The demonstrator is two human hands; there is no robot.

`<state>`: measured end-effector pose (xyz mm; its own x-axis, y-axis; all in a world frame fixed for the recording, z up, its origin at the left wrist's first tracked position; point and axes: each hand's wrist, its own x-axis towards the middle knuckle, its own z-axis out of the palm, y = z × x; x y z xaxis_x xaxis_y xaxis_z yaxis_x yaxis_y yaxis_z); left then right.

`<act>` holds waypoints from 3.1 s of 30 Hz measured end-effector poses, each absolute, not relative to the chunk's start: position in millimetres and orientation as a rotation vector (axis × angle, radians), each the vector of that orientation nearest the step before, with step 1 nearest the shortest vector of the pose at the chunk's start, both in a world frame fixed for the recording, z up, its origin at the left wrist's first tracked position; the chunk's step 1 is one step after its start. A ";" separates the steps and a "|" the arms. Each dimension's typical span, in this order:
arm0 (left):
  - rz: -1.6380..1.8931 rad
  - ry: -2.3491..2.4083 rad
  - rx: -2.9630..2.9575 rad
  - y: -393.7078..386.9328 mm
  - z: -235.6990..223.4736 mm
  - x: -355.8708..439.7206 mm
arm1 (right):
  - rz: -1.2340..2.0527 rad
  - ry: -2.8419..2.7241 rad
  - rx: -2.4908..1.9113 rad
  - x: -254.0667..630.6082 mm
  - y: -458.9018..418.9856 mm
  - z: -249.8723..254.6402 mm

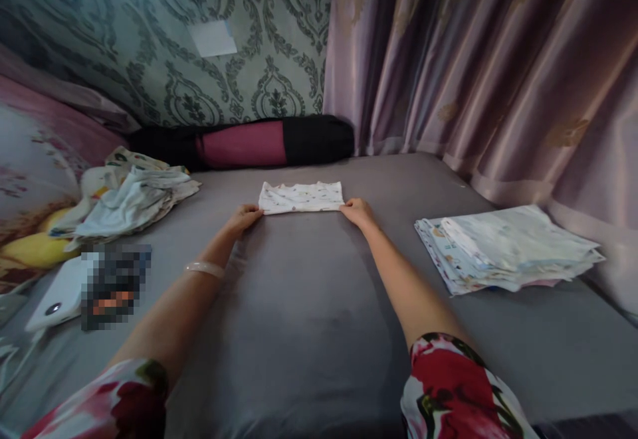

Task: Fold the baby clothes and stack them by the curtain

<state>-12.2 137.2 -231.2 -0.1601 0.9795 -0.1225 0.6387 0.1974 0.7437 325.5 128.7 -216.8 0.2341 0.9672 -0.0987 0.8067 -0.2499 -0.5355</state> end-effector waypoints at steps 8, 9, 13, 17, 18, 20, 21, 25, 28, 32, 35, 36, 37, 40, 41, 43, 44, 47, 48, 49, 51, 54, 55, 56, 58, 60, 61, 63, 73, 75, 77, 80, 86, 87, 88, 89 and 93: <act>0.659 2.089 1.772 136.8 -227.2 -8.1 | 0.498 -1.662 -2.244 320.0 131.2 -213.6; 0.688 2.106 1.804 136.0 -229.2 -6.7 | 0.511 -1.700 -2.245 321.8 133.9 -212.9; 0.848 2.113 1.804 134.8 -239.1 -3.3 | 0.402 -1.781 -2.202 317.0 150.4 -205.9; 0.961 2.058 1.913 135.4 -246.2 -3.4 | 0.274 -1.929 -1.942 279.5 174.3 -199.0; 0.939 2.026 1.984 135.3 -247.0 -3.5 | 0.296 -2.006 -1.863 267.9 180.8 -198.1; 0.868 1.981 2.078 134.7 -247.7 -3.5 | 0.323 -2.114 -1.761 247.2 193.7 -197.3; 0.835 1.980 2.092 134.4 -247.7 -3.3 | 0.335 -2.149 -1.743 239.1 199.8 -197.2; 0.754 2.006 2.080 133.2 -246.5 -2.1 | 0.407 -2.203 -1.825 223.9 219.2 -198.0; 0.720 2.022 2.079 132.4 -245.7 -1.0 | 0.415 -2.205 -1.887 223.8 226.5 -200.6; 0.690 2.044 2.096 131.0 -245.1 0.6 | 0.356 -2.158 -1.859 226.3 227.2 -205.3; 0.673 2.059 2.102 130.3 -244.9 1.9 | 0.330 -2.103 -1.864 227.0 225.7 -208.7; 0.663 2.067 2.103 130.2 -244.8 2.3 | 0.313 -2.080 -1.874 227.0 225.4 -210.0; 0.649 2.077 2.102 130.1 -244.6 2.8 | 0.290 -2.056 -1.880 226.9 225.2 -211.4; 0.618 2.113 2.100 130.1 -243.7 4.1 | 0.220 -2.004 -1.887 225.6 224.4 -216.5; 0.610 2.121 2.100 130.1 -243.3 4.5 | 0.205 -1.997 -1.895 224.7 223.8 -218.4; 0.594 2.129 2.101 129.9 -242.8 5.2 | 0.185 -1.999 -1.916 222.6 221.9 -222.2; 0.585 2.131 2.100 129.9 -242.8 5.4 | 0.175 -2.005 -1.924 221.6 220.8 -223.9; 0.576 2.133 2.091 130.5 -244.1 4.8 | 0.148 -2.027 -1.917 220.5 217.7 -227.1; 0.586 2.132 2.086 131.3 -244.8 3.8 | 0.150 -2.029 -1.909 221.3 216.9 -227.4; 0.604 2.128 2.080 132.4 -245.6 2.6 | 0.159 -2.029 -1.898 223.0 216.1 -227.5; 0.652 2.114 2.055 135.5 -246.2 -0.5 | 0.190 -2.021 -1.873 228.3 214.4 -226.8; 0.705 2.132 1.948 140.4 -242.7 -1.0 | 0.232 -1.996 -1.828 237.8 208.7 -225.6; 0.721 2.170 1.906 141.4 -240.4 1.7 | 0.237 -2.000 -1.804 239.8 205.5 -225.4; 0.744 2.215 1.882 142.1 -237.8 6.5 | 0.237 -2.015 -1.774 240.5 201.7 -225.4; 0.811 2.255 1.944 143.2 -232.8 21.9 | 0.230 -2.081 -1.695 237.9 192.9 -225.5; 0.853 2.130 2.165 146.2 -229.2 42.9 | 0.223 -2.182 -1.595 230.9 184.1 -225.7; 0.843 2.011 2.294 149.1 -228.1 53.9 | 0.224 -2.238 -1.540 226.8 180.3 -225.8; 0.767 1.796 2.485 157.4 -227.2 72.8 | 0.239 -2.335 -1.457 219.6 174.7 -226.5; 0.351 1.907 2.474 172.2 -239.9 70.3 | 0.303 -2.458 -1.584 222.7 174.4 -234.6; 0.320 1.933 2.464 171.1 -241.9 65.9 | 0.279 -2.438 -1.632 227.1 173.9 -234.0; 0.301 1.959 2.441 172.0 -242.9 62.5 | 0.242 -2.403 -1.693 232.9 173.2 -233.1; 0.298 1.983 2.374 175.3 -244.0 57.3 | 0.208 -2.355 -1.769 242.2 172.5 -232.4; 0.284 1.971 2.304 179.2 -247.5 40.3 | 0.126 -2.328 -1.832 251.5 173.5 -234.4; 0.281 1.959 2.315 179.4 -248.0 36.4 | 0.106 -2.313 -1.849 253.1 173.9 -235.1; 0.280 1.947 2.327 179.6 -248.6 32.4 | 0.091 -2.296 -1.869 255.2 174.2 -235.9; 0.280 1.935 2.339 179.8 -249.1 28.5 | 0.077 -2.279 -1.890 258.0 174.4 -236.6; 0.288 1.903 2.371 180.6 -251.5 17.3 | 0.020 -2.204 -1.958 272.9 174.5 -239.2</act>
